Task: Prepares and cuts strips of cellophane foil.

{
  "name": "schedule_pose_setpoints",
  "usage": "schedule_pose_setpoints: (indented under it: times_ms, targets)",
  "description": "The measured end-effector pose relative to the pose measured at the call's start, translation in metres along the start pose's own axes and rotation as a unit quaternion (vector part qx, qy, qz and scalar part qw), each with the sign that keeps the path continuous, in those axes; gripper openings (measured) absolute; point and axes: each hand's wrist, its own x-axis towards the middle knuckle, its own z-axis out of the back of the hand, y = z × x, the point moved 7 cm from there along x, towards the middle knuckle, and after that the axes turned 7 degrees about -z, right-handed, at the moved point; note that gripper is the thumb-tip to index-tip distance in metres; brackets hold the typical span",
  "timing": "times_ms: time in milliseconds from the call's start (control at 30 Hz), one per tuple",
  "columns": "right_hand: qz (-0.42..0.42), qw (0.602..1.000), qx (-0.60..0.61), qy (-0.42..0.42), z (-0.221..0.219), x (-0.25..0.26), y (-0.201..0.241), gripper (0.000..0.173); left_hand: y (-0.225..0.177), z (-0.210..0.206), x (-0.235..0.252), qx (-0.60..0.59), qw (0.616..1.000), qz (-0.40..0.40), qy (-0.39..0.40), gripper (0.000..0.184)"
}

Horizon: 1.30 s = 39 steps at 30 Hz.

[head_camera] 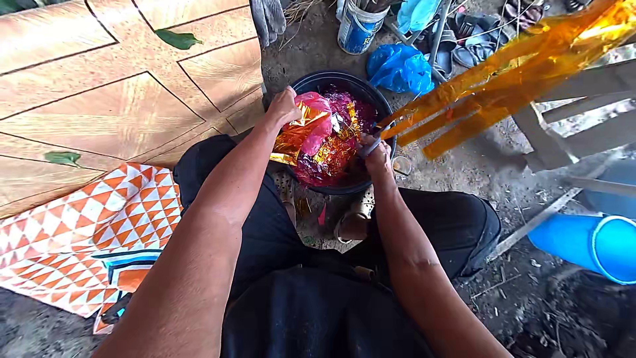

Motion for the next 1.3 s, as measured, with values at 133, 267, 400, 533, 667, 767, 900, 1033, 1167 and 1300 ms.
schedule_pose_setpoints:
  times_ms: [133,267,400,533,667,767,900,1033,1167,1300]
  targets:
    - [-0.004,0.998,-0.063,0.009,0.007,-0.017,-0.006,0.037,-0.006,0.027,-0.022,-0.025,0.999,0.021,-0.041,0.071]
    - [0.035,0.994,-0.086,0.065,-0.007,-0.031,-0.005,0.033,-0.03,0.055,-0.059,-0.165,0.975,-0.125,-0.083,0.026]
    - [0.069,0.981,-0.046,0.176,-0.03,-0.054,0.008,0.031,-0.065,0.078,-0.121,-0.315,0.916,-0.231,-0.09,0.018]
    - [0.076,0.97,-0.053,0.226,-0.042,-0.076,0.011,0.04,-0.085,0.106,-0.182,-0.44,0.859,-0.22,-0.138,0.024]
    - [0.057,0.955,-0.046,0.288,-0.058,-0.1,0.001,0.032,-0.088,0.129,-0.232,-0.519,0.793,-0.212,-0.238,0.025]
    - [0.047,0.941,-0.004,0.336,-0.073,-0.121,-0.007,0.024,-0.073,0.128,-0.251,-0.525,0.773,-0.209,-0.289,0.028]
    - [0.029,0.901,0.044,0.431,-0.088,-0.144,-0.019,0.064,-0.027,0.108,-0.258,-0.56,0.747,-0.136,-0.332,0.029]
    - [0.043,0.883,0.047,0.466,-0.099,-0.166,-0.022,0.068,0.032,0.078,-0.257,-0.586,0.711,-0.012,-0.389,0.019]
    - [0.036,0.913,0.039,0.404,-0.103,-0.171,-0.02,0.048,0.068,0.063,-0.252,-0.593,0.701,0.03,-0.396,0.021]
    - [0.024,0.95,-0.011,0.31,-0.104,-0.174,-0.01,0.03,0.076,0.06,-0.251,-0.589,0.703,0.041,-0.396,0.015]
